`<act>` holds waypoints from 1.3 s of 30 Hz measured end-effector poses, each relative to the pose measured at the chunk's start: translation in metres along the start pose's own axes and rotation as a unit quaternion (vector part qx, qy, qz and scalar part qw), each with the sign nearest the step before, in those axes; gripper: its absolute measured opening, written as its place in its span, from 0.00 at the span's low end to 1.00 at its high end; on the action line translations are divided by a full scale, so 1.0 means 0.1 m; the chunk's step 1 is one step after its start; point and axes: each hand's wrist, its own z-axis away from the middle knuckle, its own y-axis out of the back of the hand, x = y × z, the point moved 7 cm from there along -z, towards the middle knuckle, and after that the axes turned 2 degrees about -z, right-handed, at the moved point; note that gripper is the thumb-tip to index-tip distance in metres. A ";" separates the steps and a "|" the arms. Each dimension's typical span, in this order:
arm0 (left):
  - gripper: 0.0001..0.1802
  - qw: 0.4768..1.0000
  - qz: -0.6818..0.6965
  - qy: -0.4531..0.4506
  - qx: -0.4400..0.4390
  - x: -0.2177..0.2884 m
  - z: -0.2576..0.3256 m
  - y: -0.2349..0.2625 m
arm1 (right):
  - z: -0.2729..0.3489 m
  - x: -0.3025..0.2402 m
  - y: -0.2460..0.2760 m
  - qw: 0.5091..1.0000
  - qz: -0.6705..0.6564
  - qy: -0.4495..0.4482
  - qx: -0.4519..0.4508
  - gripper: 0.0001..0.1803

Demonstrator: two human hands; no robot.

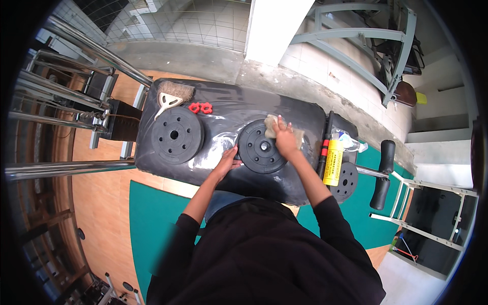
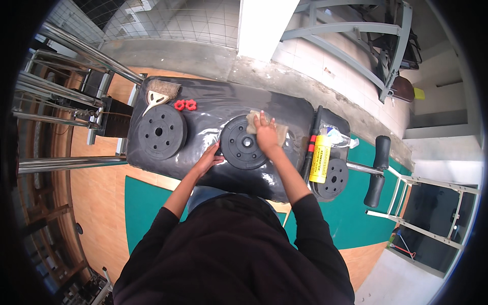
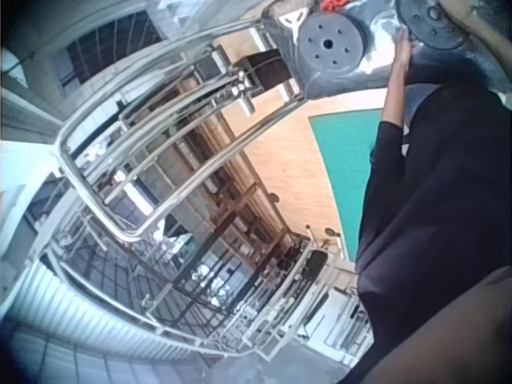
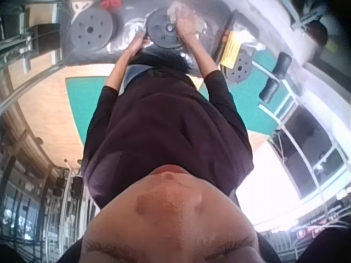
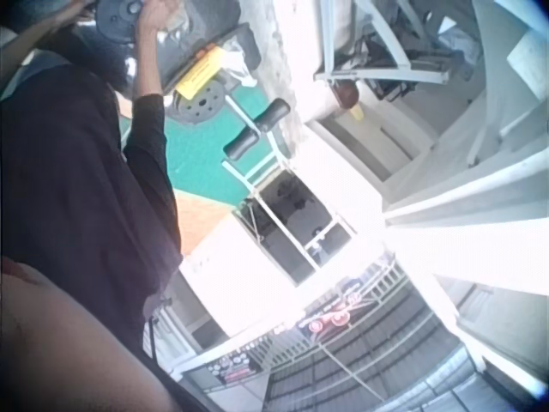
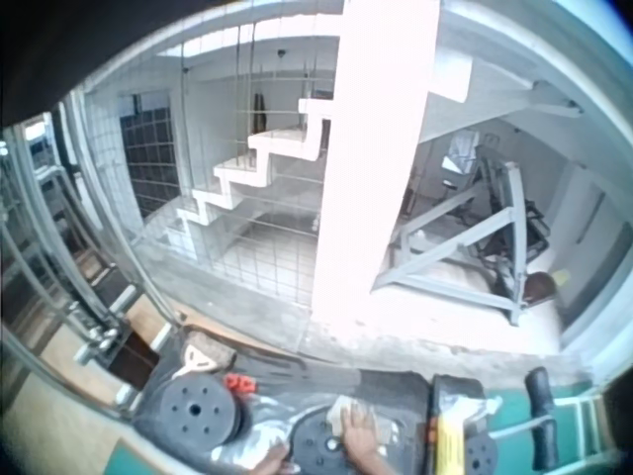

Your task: The person cleans a weight plate and barbell with a cloth and spray, then slides two weight plates onto the bar and secures them with red collars. The assembled barbell remains on the bench at the end of the clip.

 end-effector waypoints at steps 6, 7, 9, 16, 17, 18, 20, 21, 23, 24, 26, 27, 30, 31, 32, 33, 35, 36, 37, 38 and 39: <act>0.32 0.999 0.049 0.015 0.007 -0.03 -0.02 0.06 | 0.69 -0.47 -0.33 0.982 0.071 0.129 0.118 0.34; 0.32 0.998 0.055 0.032 0.003 -0.02 0.01 0.06 | 0.78 -0.48 -0.30 0.984 0.033 0.144 0.096 0.34; 0.35 0.997 0.073 0.026 -0.018 -0.05 -0.01 0.10 | 1.12 -0.62 -0.21 0.984 -0.058 0.165 0.040 0.33; 0.37 0.997 0.022 0.054 0.052 -0.12 -0.07 0.03 | 1.34 -0.06 0.43 0.913 -0.387 0.088 -0.093 0.34; 0.37 0.996 0.019 0.063 0.068 -0.18 -0.08 0.02 | 1.25 0.16 0.49 0.898 -0.434 0.034 -0.069 0.36; 0.38 0.992 0.019 0.107 0.057 -0.28 -0.08 0.00 | 1.14 0.34 0.56 0.891 -0.452 0.002 -0.031 0.36; 0.38 0.980 0.067 0.180 0.061 -0.34 0.05 -0.23 | 0.93 0.55 0.69 0.909 -0.411 -0.016 0.067 0.37; 0.37 0.971 0.096 0.214 0.050 -0.40 0.07 -0.30 | 0.81 0.53 0.76 0.929 -0.349 0.005 0.123 0.37; 0.37 0.966 0.147 0.211 0.025 -0.41 0.02 -0.38 | 0.63 0.35 0.68 0.970 -0.179 0.017 0.165 0.39; 0.37 0.963 0.171 0.210 0.011 -0.41 -0.01 -0.43 | 0.53 0.20 0.52 0.989 -0.086 0.038 0.116 0.37; 0.35 0.963 0.173 0.204 0.040 -0.45 -0.03 -0.46 | 0.46 0.05 0.26 0.997 0.007 0.054 0.055 0.33; 0.34 0.963 0.174 0.200 0.054 -0.47 -0.03 -0.46 | 0.48 0.05 0.17 0.998 0.009 0.044 0.050 0.30; 0.32 0.967 0.176 0.178 0.049 -0.62 -0.12 -0.39 | 0.70 0.07 0.06 0.998 0.021 0.048 0.019 0.28; 0.35 0.968 0.177 0.171 0.046 -0.66 -0.13 -0.37 | 0.79 0.07 0.06 0.998 0.026 0.052 0.009 0.28; 0.38 0.969 0.178 0.163 0.044 -0.66 -0.13 -0.34 | 0.92 0.02 0.11 0.998 0.041 0.053 -0.006 0.27; 0.41 0.971 0.178 0.154 0.042 -0.67 -0.13 -0.33 | 1.03 0.00 0.10 0.998 0.020 0.055 -0.003 0.27; 0.36 0.970 0.166 0.172 0.054 -0.67 -0.10 -0.34 | 1.24 0.00 0.10 0.998 -0.025 0.051 0.006 0.29; 0.33 0.969 0.159 0.180 0.059 -0.66 -0.08 -0.34 | 1.33 0.00 0.10 0.995 -0.081 0.054 -0.008 0.30; 0.34 0.974 0.131 0.175 0.067 -0.61 -0.06 -0.34 | 1.41 0.04 0.13 0.989 -0.137 0.054 -0.018 0.31; 0.35 0.977 0.103 0.169 0.076 -0.57 -0.03 -0.34 | 1.48 0.09 0.15 0.979 -0.192 0.056 -0.029 0.32; 0.36 0.980 0.075 0.163 0.085 -0.54 0.00 -0.32 | 1.51 0.17 0.09 0.963 -0.259 0.049 -0.054 0.31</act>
